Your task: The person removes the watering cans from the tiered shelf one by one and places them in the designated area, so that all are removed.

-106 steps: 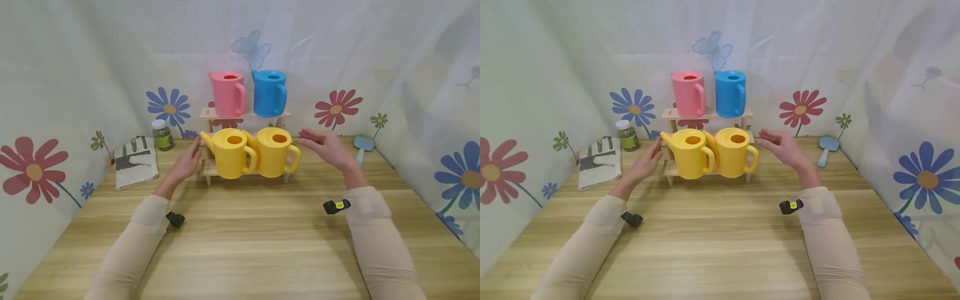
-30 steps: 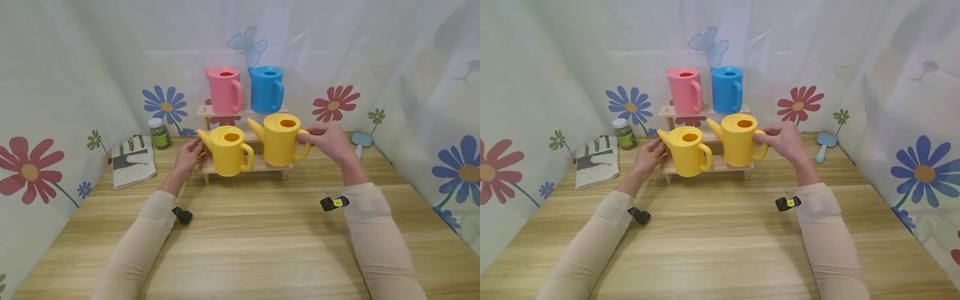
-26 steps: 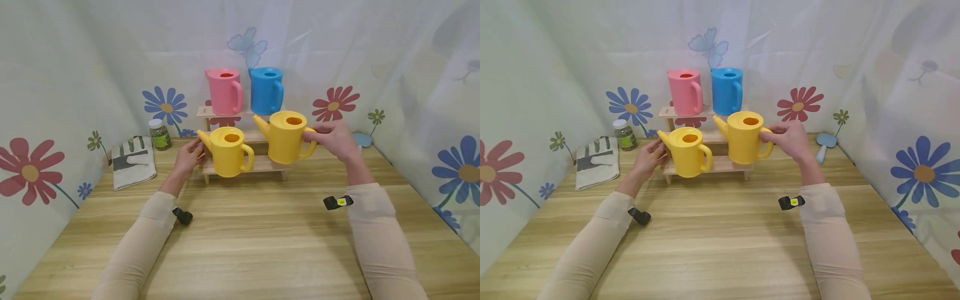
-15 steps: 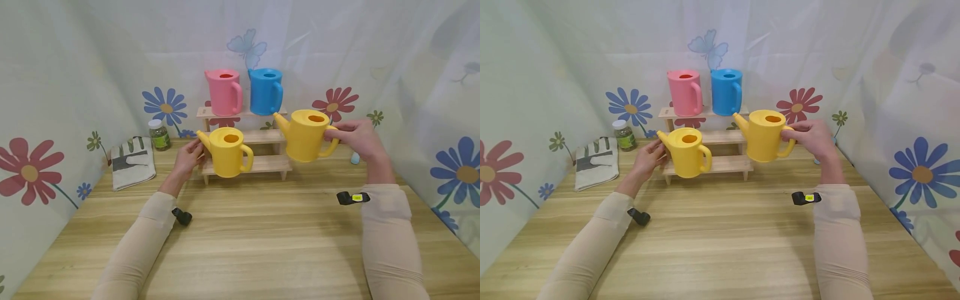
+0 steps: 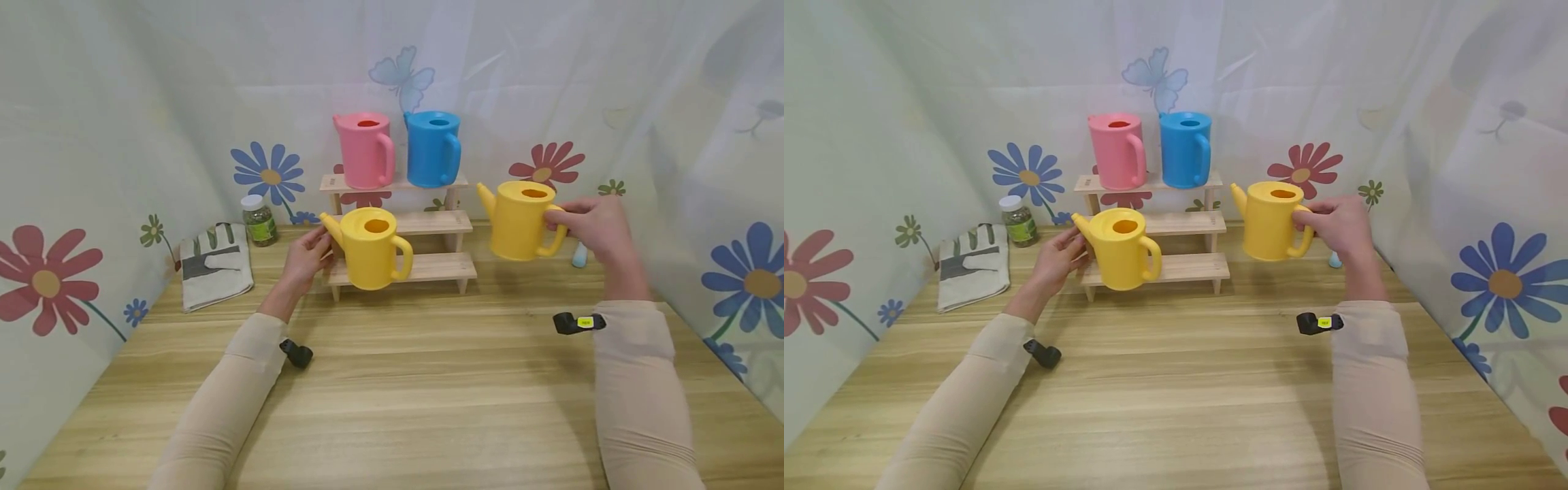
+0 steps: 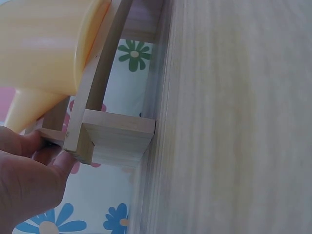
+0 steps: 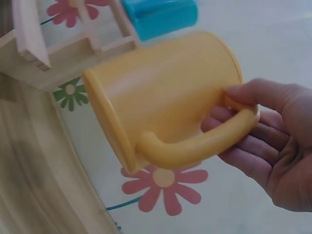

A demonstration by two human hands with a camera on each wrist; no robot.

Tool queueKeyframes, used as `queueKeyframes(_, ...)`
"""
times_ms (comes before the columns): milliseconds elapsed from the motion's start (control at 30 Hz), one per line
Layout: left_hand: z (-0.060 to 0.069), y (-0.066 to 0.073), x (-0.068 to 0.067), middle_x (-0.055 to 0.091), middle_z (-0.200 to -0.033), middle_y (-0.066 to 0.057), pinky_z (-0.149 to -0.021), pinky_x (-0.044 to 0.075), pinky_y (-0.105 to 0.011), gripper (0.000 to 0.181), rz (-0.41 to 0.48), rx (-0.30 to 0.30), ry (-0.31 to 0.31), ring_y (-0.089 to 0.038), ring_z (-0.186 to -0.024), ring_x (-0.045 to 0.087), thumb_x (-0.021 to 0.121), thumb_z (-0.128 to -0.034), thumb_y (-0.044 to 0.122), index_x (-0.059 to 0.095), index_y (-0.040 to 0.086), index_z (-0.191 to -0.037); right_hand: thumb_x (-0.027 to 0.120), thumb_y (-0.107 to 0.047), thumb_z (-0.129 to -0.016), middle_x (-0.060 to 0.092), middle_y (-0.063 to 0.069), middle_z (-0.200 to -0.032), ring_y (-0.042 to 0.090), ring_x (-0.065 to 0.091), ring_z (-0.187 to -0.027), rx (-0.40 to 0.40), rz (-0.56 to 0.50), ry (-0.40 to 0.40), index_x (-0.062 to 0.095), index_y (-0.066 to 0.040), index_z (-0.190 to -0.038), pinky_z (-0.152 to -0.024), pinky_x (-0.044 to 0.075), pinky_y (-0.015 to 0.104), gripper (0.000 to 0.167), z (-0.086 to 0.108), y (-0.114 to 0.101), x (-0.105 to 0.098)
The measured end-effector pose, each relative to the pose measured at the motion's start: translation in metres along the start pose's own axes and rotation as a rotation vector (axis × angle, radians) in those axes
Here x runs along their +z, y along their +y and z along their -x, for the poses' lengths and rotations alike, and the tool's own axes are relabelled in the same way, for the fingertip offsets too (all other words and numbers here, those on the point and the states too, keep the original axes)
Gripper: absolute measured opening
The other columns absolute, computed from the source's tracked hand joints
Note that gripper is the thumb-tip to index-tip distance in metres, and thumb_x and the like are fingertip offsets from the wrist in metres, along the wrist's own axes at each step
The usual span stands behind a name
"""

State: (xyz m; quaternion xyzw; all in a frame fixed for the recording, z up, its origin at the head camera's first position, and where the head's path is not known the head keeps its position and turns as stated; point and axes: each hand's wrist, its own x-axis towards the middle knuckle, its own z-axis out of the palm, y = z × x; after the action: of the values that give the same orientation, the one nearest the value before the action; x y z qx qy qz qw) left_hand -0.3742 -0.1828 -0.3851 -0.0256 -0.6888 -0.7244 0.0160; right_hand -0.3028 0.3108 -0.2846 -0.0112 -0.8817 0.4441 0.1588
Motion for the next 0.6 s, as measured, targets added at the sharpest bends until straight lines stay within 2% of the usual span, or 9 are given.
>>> queueKeyframes(100,0.0,0.0,0.0,0.048,-0.15,-0.016,-0.103,0.049,-0.04,0.046,0.005,-0.001,0.002,-0.028,-0.134,0.049,0.049,-0.1064,0.015,0.045,0.013,-0.152,0.075,-0.042,-0.088,0.074,-0.001,-0.08,0.027,0.06,-0.087,0.04,0.044,0.027,0.075,0.001,-0.114,-0.066,0.053,0.022,0.051,-0.002,-0.001,0.013)
queueKeyframes(300,0.0,0.0,0.001,0.049,-0.149,-0.015,-0.101,0.05,-0.038,0.046,0.007,-0.002,0.007,-0.027,-0.133,0.05,0.049,-0.1064,0.015,0.045,0.013,-0.152,0.07,-0.036,-0.09,0.072,0.01,-0.089,0.028,0.056,-0.084,0.121,0.064,0.062,0.075,0.0,-0.112,-0.068,0.048,0.032,0.043,-0.01,0.007,0.044)
queueKeyframes(433,0.0,0.0,0.001,0.049,-0.148,-0.016,-0.101,0.051,-0.038,0.045,0.007,0.0,0.008,-0.028,-0.133,0.051,0.049,-0.1065,0.015,0.045,0.013,-0.152,0.071,-0.036,-0.091,0.073,0.014,-0.095,0.024,0.055,-0.082,0.127,0.07,0.081,0.076,0.0,-0.111,-0.065,0.046,0.03,0.042,-0.016,0.018,0.067)
queueKeyframes(600,0.0,0.0,0.001,0.05,-0.147,-0.017,-0.103,0.049,-0.04,0.045,0.021,0.001,0.006,-0.029,-0.132,0.051,0.049,-0.1064,0.014,0.046,0.012,-0.151,0.071,-0.034,-0.093,0.074,0.015,-0.106,0.018,0.058,-0.08,0.102,0.079,0.1,0.076,-0.002,-0.113,-0.06,0.046,0.02,0.039,-0.018,0.027,0.086)
